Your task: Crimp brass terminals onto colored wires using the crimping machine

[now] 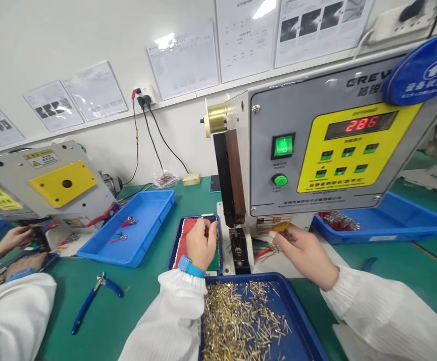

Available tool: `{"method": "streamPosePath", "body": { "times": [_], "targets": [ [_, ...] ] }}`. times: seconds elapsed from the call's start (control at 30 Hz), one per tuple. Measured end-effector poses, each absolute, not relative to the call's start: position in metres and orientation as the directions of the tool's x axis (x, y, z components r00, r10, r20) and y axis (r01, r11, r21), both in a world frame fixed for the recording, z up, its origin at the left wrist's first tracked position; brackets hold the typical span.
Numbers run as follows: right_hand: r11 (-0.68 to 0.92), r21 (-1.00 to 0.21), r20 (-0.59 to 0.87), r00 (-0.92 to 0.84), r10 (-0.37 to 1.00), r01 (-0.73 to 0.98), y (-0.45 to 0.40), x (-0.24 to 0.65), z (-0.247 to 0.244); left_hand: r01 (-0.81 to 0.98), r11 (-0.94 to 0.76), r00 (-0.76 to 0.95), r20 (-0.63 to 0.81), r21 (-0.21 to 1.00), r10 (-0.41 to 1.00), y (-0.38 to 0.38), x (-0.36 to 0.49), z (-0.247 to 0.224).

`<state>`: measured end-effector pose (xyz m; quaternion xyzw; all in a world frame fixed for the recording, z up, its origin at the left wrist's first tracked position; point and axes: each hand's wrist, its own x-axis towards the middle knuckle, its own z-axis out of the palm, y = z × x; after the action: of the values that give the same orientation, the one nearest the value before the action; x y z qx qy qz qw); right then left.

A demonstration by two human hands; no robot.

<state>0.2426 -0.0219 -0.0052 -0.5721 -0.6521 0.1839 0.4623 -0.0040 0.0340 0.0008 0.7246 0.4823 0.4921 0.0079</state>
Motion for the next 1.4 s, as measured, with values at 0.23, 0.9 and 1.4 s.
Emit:
{"method": "streamPosePath", "body": {
  "times": [0.23,0.9,1.4],
  "targets": [
    [0.357,-0.792,0.411,0.001,0.911,0.496,-0.035,0.228,0.004,0.767,-0.462,0.003,0.717,0.445,0.697,0.041,-0.009,0.004],
    [0.366,-0.883,0.374,-0.029,0.927,0.294,-0.042,0.222,0.007,0.649,-0.604,0.457,0.399,0.462,0.795,0.026,-0.055,0.033],
    [0.195,-0.968,0.207,0.061,0.976,0.158,-0.021,0.254,0.011,0.585,-0.652,0.349,0.576,0.483,0.739,-0.002,-0.018,0.012]
  ]
}}
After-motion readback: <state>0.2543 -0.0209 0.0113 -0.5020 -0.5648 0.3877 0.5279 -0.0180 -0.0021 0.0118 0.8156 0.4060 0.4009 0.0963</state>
